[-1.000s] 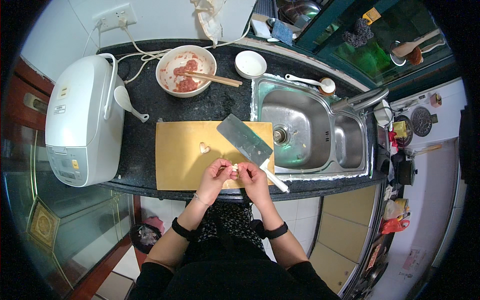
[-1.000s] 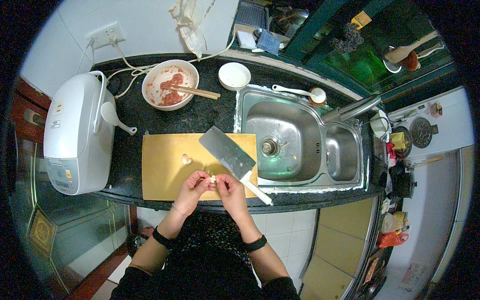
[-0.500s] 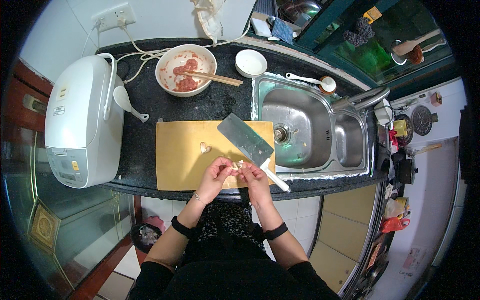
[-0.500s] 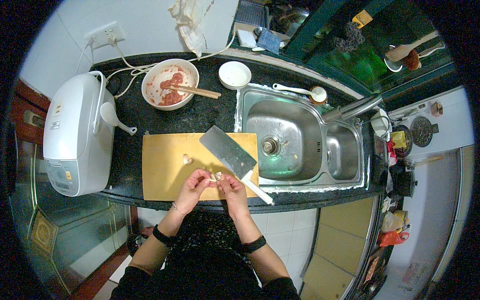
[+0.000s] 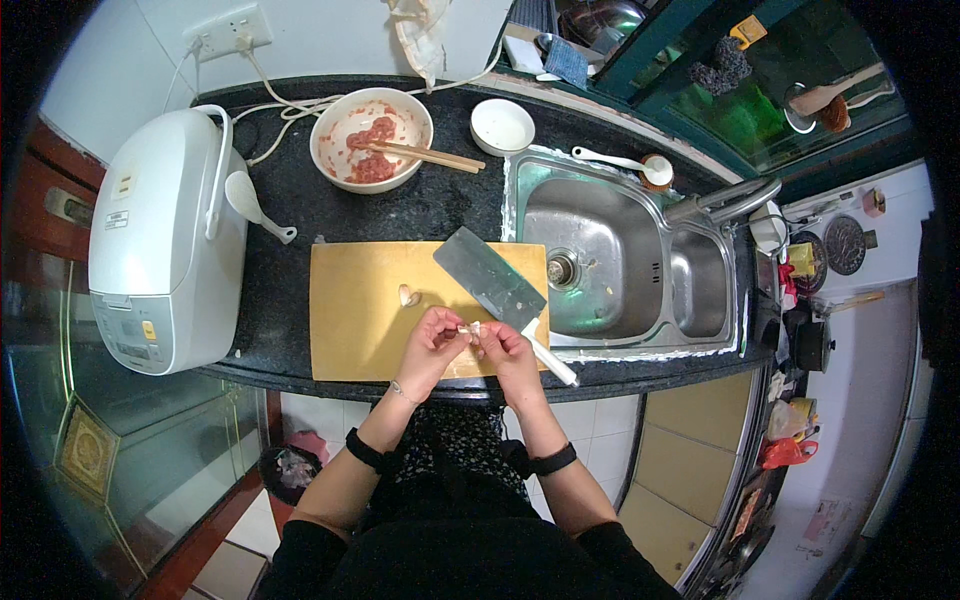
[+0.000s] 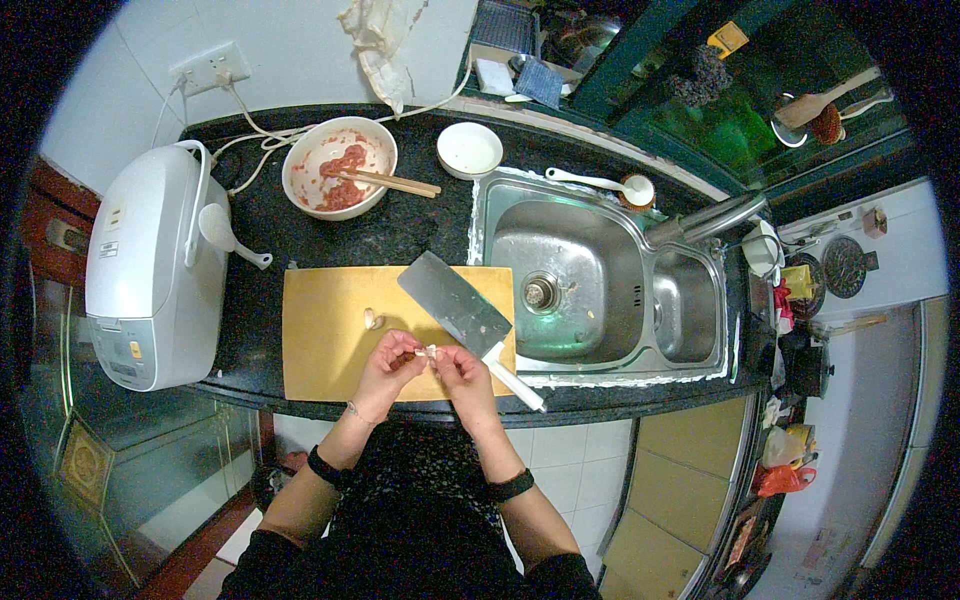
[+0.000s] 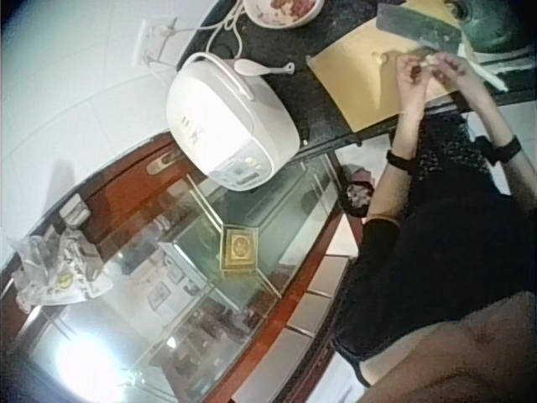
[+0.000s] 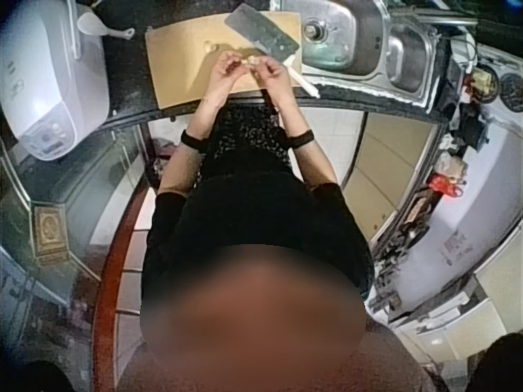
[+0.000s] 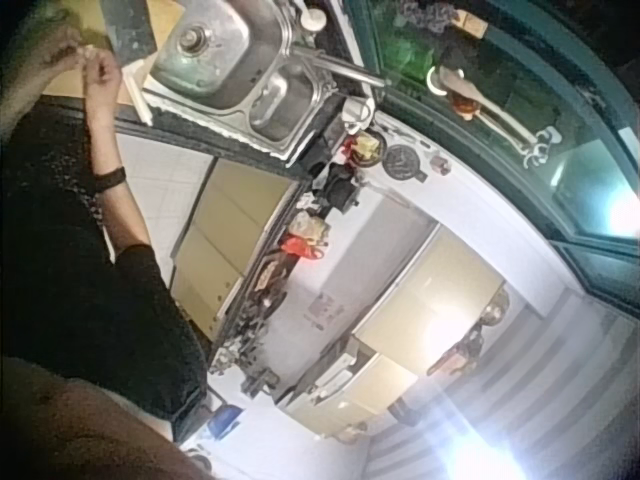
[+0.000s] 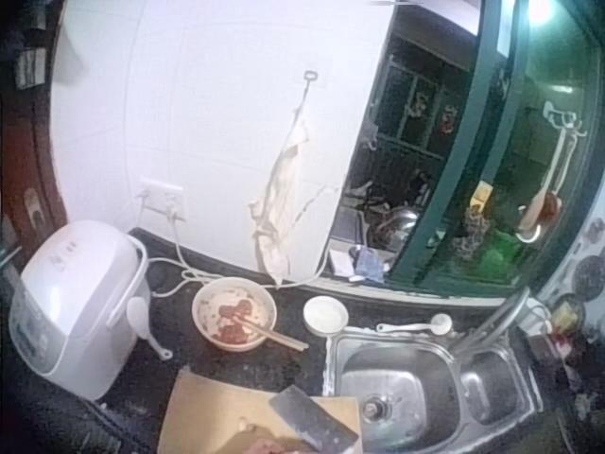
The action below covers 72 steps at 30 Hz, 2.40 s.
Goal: The person uses chopsticks to place ground meat onto eggplant slices on a tray, then uses a spatula to stir contents in a wok, and finally uses a knife to peel and chop garlic on a cutting board.
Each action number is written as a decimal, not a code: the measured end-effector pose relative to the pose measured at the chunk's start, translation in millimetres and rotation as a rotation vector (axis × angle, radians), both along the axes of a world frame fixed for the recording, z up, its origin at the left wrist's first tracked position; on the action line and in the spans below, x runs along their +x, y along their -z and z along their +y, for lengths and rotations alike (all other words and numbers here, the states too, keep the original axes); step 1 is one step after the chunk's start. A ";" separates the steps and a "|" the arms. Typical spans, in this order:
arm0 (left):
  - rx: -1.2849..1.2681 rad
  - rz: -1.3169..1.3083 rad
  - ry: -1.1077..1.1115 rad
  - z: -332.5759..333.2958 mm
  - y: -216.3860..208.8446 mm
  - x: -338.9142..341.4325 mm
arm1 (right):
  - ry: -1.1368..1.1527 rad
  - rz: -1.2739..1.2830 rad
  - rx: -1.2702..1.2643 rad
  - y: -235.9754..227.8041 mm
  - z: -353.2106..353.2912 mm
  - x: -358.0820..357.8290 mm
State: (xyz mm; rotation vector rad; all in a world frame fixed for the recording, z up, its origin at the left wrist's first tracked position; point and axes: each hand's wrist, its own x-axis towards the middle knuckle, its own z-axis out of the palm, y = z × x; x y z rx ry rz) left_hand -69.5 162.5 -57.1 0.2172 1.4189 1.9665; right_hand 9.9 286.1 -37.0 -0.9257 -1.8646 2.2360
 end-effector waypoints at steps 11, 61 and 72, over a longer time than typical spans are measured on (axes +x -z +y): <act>-0.154 0.099 0.113 -4.1 10.7 1.6 | 0.074 0.016 0.097 1.4 8.5 1.8; -0.451 0.517 -0.396 -58.9 28.1 -50.5 | -0.308 0.188 1.079 13.2 -52.9 -108.7; -0.124 -0.054 0.003 -44.8 -13.9 -36.7 | -0.356 0.059 0.404 -24.6 -12.0 -50.7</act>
